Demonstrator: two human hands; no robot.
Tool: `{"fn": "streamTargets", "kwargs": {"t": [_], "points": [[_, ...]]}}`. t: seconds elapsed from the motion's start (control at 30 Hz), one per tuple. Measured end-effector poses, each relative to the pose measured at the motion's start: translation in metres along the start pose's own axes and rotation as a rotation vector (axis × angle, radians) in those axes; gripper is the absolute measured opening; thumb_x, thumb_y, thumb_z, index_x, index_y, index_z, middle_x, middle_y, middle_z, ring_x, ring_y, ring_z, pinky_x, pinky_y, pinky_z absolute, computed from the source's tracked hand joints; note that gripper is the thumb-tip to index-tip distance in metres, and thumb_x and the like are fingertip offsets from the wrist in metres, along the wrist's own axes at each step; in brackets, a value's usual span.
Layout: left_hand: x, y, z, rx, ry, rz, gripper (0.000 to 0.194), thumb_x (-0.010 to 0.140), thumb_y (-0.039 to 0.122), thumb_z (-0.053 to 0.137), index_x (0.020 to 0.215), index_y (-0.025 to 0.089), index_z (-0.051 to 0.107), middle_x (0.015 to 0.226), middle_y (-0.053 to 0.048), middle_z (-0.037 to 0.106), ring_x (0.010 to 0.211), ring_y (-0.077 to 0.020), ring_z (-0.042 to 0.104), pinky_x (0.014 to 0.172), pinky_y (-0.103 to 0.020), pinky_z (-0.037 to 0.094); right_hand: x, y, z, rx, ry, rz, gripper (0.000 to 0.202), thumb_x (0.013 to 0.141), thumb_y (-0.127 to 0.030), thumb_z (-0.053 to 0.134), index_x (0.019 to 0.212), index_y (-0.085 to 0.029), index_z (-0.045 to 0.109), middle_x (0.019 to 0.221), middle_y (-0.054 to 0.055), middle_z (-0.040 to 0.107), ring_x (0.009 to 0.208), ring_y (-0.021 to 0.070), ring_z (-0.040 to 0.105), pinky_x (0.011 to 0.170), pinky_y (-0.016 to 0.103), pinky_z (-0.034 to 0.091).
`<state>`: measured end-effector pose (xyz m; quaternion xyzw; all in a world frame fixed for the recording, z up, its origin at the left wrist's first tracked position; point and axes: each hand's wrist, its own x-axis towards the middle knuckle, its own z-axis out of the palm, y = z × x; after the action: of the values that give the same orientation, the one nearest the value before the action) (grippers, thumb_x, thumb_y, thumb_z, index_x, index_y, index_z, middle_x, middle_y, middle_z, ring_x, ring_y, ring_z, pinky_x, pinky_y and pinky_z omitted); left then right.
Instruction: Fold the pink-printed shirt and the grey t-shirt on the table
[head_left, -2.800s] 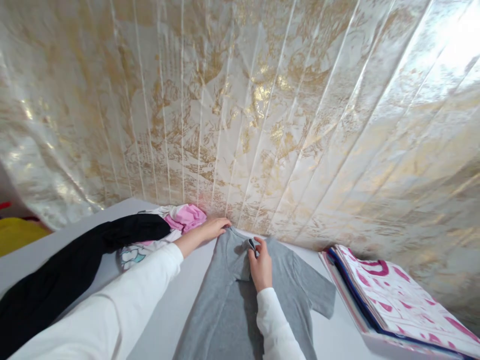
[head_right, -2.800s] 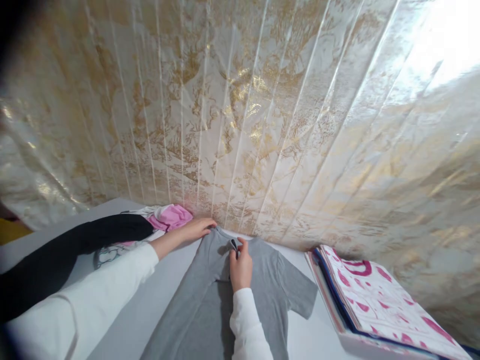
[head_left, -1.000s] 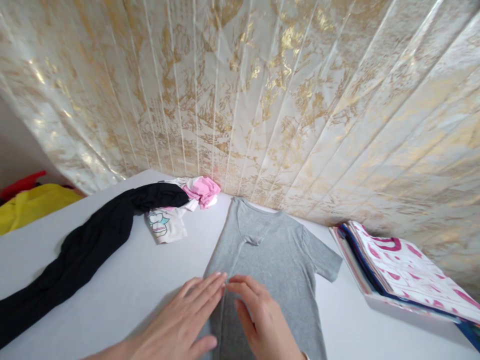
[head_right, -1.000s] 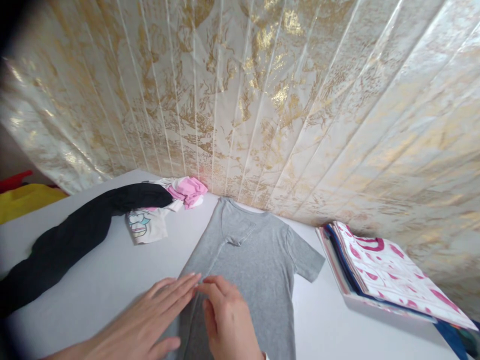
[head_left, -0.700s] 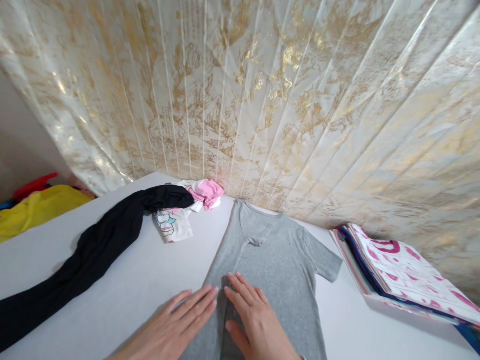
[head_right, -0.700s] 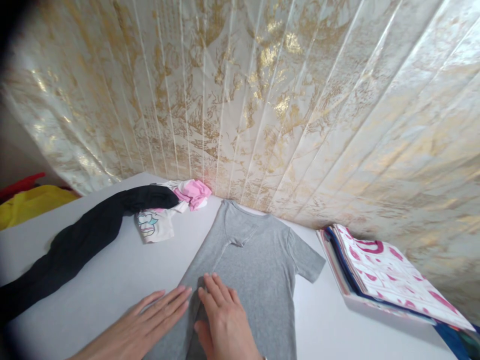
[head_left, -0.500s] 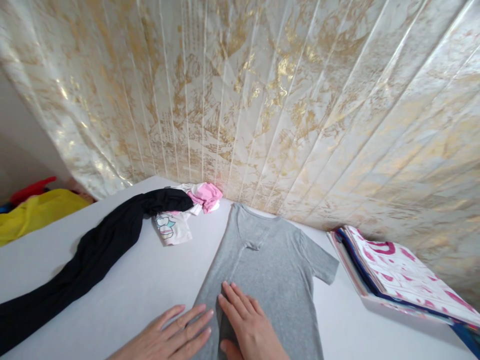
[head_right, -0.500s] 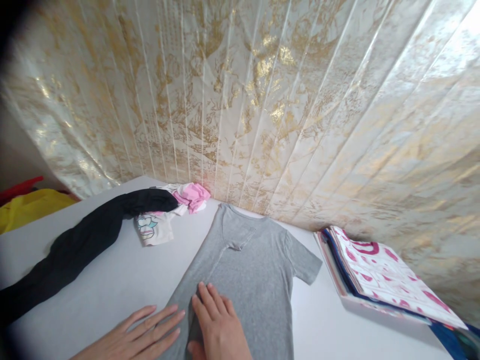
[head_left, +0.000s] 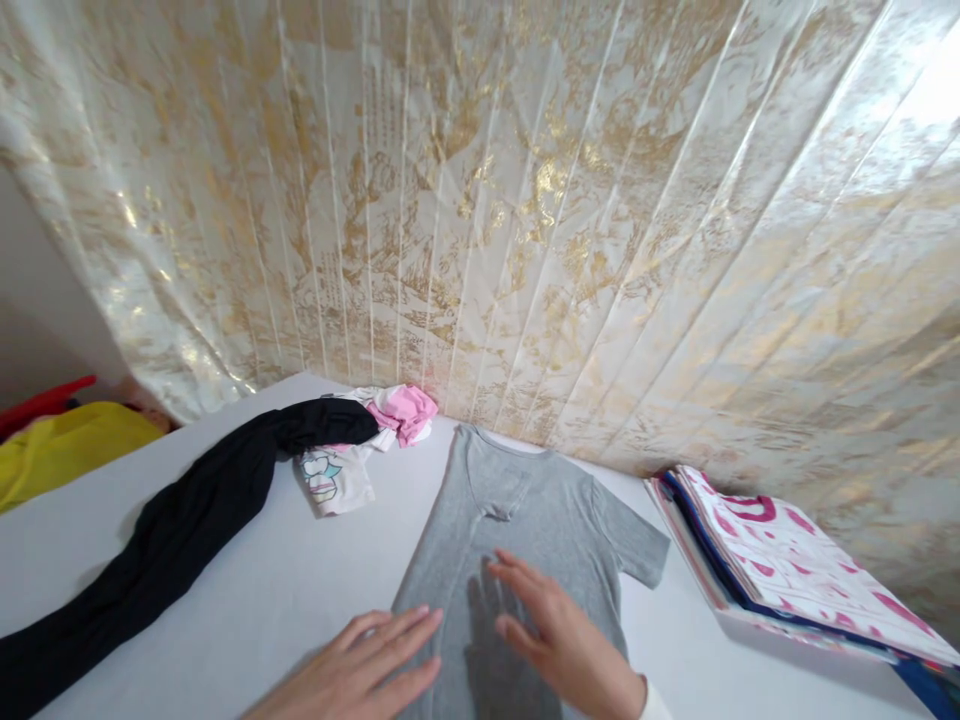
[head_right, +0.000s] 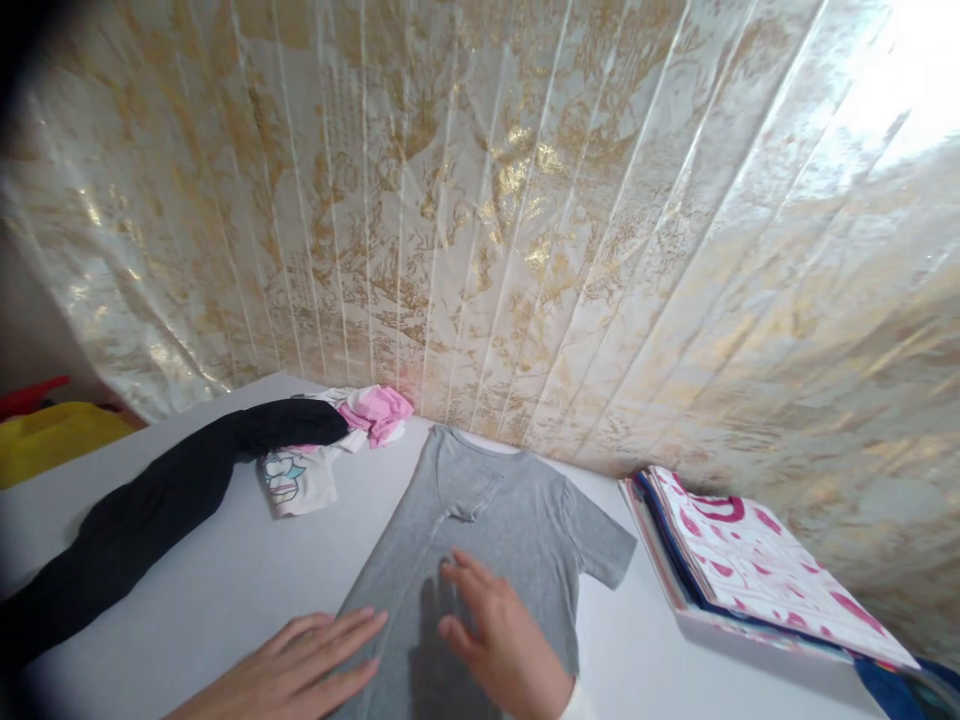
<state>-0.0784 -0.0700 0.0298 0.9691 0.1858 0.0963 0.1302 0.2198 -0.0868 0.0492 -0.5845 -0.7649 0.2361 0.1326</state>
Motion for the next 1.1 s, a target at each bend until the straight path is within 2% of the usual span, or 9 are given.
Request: {"fn": "streamTargets", "kwargs": {"t": [0.17, 0.27, 0.37, 0.47, 0.57, 0.7, 0.83, 1.0, 1.1], "points": [[0.085, -0.021, -0.013, -0.08, -0.034, -0.266, 0.063, 0.093, 0.025, 0.051, 0.151, 0.024, 0.028, 0.158, -0.007, 0.018, 0.145, -0.0228, 0.021, 0.117, -0.042, 0.023, 0.004, 0.122, -0.04, -0.255, 0.467, 0.393, 0.048, 0.083, -0.032, 0.047, 0.127, -0.012, 0.056, 0.131, 0.017, 0.059, 0.124, 0.0258, 0.055, 0.107, 0.039, 0.039], [0.142, -0.041, -0.005, -0.063, 0.054, -0.276, 0.052, 0.097, 0.03, 0.043, 0.148, 0.02, 0.035, 0.157, -0.009, 0.023, 0.145, -0.0209, 0.022, 0.116, -0.04, 0.022, 0.009, 0.173, -0.06, -0.351, 0.545, 0.628, 0.049, 0.08, -0.032, 0.05, 0.122, -0.008, 0.057, 0.127, 0.023, 0.06, 0.122, 0.0296, 0.056, 0.103, 0.039, 0.04], [0.18, -0.054, 0.008, -0.044, 0.098, -0.291, 0.05, 0.1, 0.036, 0.039, 0.146, 0.018, 0.038, 0.155, -0.012, 0.028, 0.145, -0.0236, 0.023, 0.114, -0.043, 0.023, 0.016, 0.191, -0.073, -0.343, 0.545, 0.735, 0.045, 0.077, -0.037, 0.054, 0.111, -0.009, 0.062, 0.12, 0.027, 0.062, 0.118, 0.0358, 0.057, 0.096, 0.045, 0.043], [0.194, -0.061, 0.023, -0.035, 0.101, -0.295, 0.052, 0.099, 0.041, 0.042, 0.145, 0.017, 0.04, 0.154, -0.014, 0.03, 0.144, -0.0262, 0.025, 0.113, -0.045, 0.025, 0.022, 0.193, -0.086, -0.27, 0.462, 0.79, 0.025, 0.074, -0.04, 0.06, 0.081, -0.017, 0.067, 0.089, 0.018, 0.07, 0.095, 0.0354, 0.066, 0.08, 0.043, 0.047], [0.193, -0.065, 0.035, -0.03, 0.118, -0.285, 0.055, 0.097, 0.043, 0.046, 0.146, 0.017, 0.039, 0.155, -0.013, 0.028, 0.144, -0.0262, 0.023, 0.113, -0.045, 0.023, 0.028, 0.187, -0.103, -0.156, 0.367, 0.767, 0.02, 0.071, -0.03, 0.063, 0.055, -0.021, 0.055, 0.058, 0.004, 0.061, 0.073, 0.0256, 0.066, 0.068, 0.032, 0.046], [0.191, -0.069, 0.043, -0.036, 0.154, -0.269, 0.057, 0.097, 0.048, 0.046, 0.146, 0.019, 0.038, 0.155, -0.012, 0.029, 0.145, -0.0254, 0.023, 0.114, -0.044, 0.021, 0.054, 0.159, -0.117, 0.058, 0.279, 0.711, 0.024, 0.079, -0.027, 0.058, 0.057, -0.021, 0.052, 0.048, -0.004, 0.048, 0.056, 0.0163, 0.058, 0.052, 0.025, 0.041], [0.192, -0.068, 0.044, -0.034, 0.183, -0.259, 0.056, 0.097, 0.048, 0.047, 0.144, 0.017, 0.04, 0.154, -0.015, 0.033, 0.144, -0.0266, 0.025, 0.113, -0.044, 0.023, 0.108, 0.118, -0.106, 0.314, 0.167, 0.674, 0.017, 0.089, -0.031, 0.053, 0.082, -0.018, 0.061, 0.059, -0.004, 0.055, 0.051, 0.0125, 0.056, 0.045, 0.022, 0.044], [0.19, -0.063, 0.038, -0.035, 0.227, -0.248, 0.039, 0.095, 0.042, 0.052, 0.123, 0.015, 0.057, 0.142, -0.015, 0.05, 0.139, -0.0275, 0.034, 0.111, -0.044, 0.025, 0.166, 0.084, -0.078, 0.532, 0.036, 0.675, 0.034, 0.093, -0.036, 0.058, 0.121, -0.017, 0.057, 0.118, 0.008, 0.061, 0.098, 0.0199, 0.063, 0.082, 0.04, 0.055], [0.188, -0.062, 0.033, -0.059, 0.257, -0.255, 0.03, 0.094, 0.04, 0.056, 0.112, 0.017, 0.061, 0.131, -0.012, 0.059, 0.133, -0.0264, 0.042, 0.11, -0.042, 0.027, 0.17, 0.086, -0.073, 0.587, 0.017, 0.651, 0.036, 0.093, -0.037, 0.059, 0.123, -0.017, 0.056, 0.121, 0.008, 0.059, 0.101, 0.0208, 0.062, 0.085, 0.042, 0.054]]}}
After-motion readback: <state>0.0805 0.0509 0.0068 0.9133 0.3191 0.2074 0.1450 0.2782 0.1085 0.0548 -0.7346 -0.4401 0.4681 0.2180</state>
